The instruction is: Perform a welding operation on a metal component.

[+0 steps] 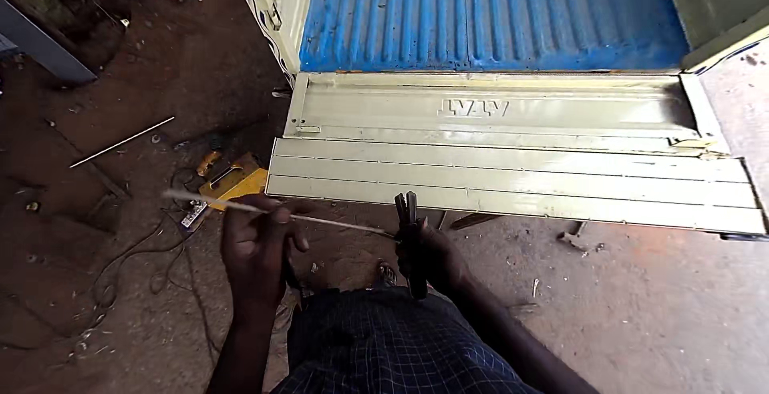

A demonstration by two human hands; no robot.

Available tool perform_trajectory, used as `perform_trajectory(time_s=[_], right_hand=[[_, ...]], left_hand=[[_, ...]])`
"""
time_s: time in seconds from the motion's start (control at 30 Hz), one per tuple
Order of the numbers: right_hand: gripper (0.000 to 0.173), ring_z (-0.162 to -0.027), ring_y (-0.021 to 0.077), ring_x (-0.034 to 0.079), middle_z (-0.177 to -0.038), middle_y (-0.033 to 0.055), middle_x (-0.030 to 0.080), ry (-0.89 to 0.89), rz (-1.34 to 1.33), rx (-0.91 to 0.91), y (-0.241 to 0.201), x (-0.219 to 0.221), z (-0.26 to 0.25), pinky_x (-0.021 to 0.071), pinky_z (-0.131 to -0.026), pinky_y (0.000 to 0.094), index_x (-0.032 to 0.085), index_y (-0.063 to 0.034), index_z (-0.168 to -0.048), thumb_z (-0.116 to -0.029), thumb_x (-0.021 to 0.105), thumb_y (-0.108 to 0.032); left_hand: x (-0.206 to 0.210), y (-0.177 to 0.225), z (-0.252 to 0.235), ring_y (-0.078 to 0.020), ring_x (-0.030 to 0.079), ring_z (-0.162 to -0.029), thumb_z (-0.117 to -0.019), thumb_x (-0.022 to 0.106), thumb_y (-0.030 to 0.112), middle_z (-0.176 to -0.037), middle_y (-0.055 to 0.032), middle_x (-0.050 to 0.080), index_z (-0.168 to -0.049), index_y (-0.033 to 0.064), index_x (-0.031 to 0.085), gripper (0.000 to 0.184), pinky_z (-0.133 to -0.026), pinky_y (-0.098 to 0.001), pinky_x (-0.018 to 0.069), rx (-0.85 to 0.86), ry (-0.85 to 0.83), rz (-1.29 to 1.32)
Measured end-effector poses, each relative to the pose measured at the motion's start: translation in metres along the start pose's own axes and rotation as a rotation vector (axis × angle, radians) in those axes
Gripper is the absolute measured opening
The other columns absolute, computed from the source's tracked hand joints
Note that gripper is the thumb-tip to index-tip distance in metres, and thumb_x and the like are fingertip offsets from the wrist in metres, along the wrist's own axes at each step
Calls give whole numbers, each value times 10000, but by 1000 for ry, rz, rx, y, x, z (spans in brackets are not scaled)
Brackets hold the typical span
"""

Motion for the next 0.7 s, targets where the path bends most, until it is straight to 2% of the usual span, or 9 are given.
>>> perform_trajectory(time_s=[0.13,0.37,0.7], right_hand=[[795,-628,177,624,-762,77,630,-27,-30,37,3,3,-3,575,-622,373,629,-56,-1171,-941,387,-777],[769,-619,172,617,-762,77,630,-78,-52,60,1,15,-4,572,-619,364,622,-53,-1190,-978,340,-737],[711,-583,193,609,-729,107,624,67,9,33,9,12,-3,565,-572,373,645,-37,-1188,-1006,404,-680]], left_hand=[[-11,11,11,-141,644,-519,-1057,556,158,-973,-107,730,-1214,160,469,180,-418,-219,537,55,159,83],[-16,-3,20,-139,628,-505,-1063,522,135,-972,-112,715,-1175,145,438,140,-396,-221,519,58,209,101],[-2,5,34,-186,611,-479,-1035,611,150,-877,-101,704,-1155,166,470,186,-404,-267,542,232,94,-5]])
Point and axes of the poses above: each hand's wrist, its own z-axis away from the middle knuckle, its own x-axis out of the palm, y = z × x, the point moved 6 cm from there along -z, towards the middle knuckle
